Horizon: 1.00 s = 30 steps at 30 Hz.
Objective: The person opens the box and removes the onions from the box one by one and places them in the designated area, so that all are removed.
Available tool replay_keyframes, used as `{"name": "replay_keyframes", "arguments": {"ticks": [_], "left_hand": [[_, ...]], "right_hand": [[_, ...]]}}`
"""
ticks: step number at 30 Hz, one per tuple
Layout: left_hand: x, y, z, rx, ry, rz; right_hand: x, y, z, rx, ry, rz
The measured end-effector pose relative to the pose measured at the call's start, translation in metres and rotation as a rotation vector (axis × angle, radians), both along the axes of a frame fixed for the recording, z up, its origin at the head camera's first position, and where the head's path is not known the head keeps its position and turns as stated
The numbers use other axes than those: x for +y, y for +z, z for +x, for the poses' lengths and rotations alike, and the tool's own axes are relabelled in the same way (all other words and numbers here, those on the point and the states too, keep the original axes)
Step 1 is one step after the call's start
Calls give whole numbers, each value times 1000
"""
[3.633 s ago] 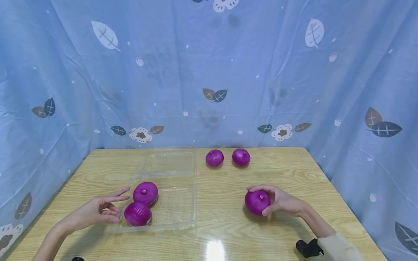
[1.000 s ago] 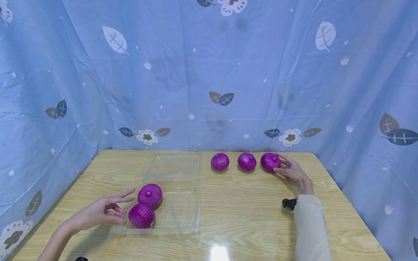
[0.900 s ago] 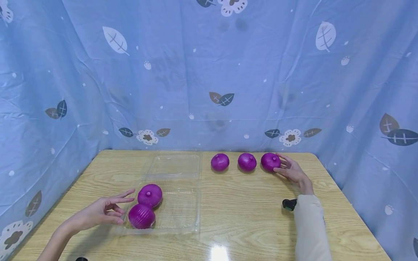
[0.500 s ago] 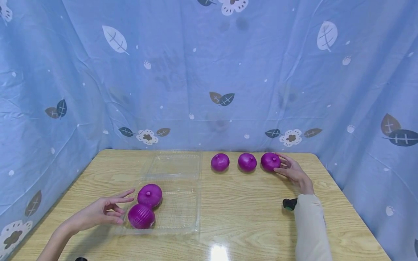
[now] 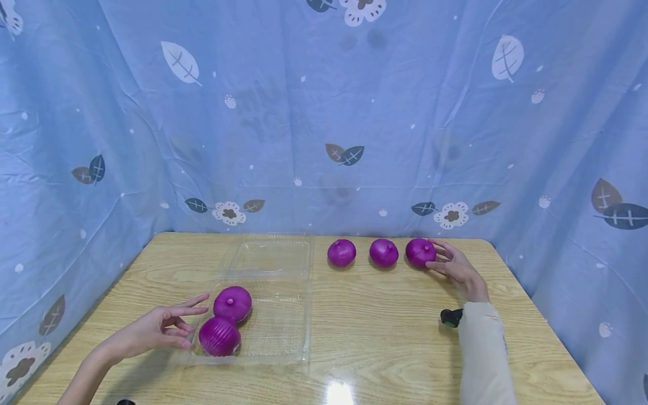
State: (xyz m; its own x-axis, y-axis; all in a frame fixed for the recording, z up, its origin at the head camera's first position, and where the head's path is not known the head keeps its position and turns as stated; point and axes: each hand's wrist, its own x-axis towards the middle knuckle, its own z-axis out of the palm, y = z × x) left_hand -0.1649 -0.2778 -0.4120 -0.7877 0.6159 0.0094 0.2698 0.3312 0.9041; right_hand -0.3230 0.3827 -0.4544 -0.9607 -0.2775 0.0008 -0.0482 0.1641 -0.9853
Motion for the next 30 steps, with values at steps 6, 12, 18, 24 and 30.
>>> {"name": "replay_keyframes", "arguments": {"ticks": [6, 12, 18, 24, 30], "left_hand": [[0, 0, 1, -5, 8, -1], [0, 0, 1, -6, 13, -12], [2, 0, 0, -13, 6, -6], [4, 1, 0, -22, 8, -7], [2, 2, 2, -4, 13, -14]], "right_hand": [[0, 4, 2, -6, -10, 48], [4, 6, 2, 8, -9, 112], [20, 5, 4, 15, 19, 97], [38, 12, 17, 58, 25, -55], [35, 13, 27, 151, -106, -211]]}}
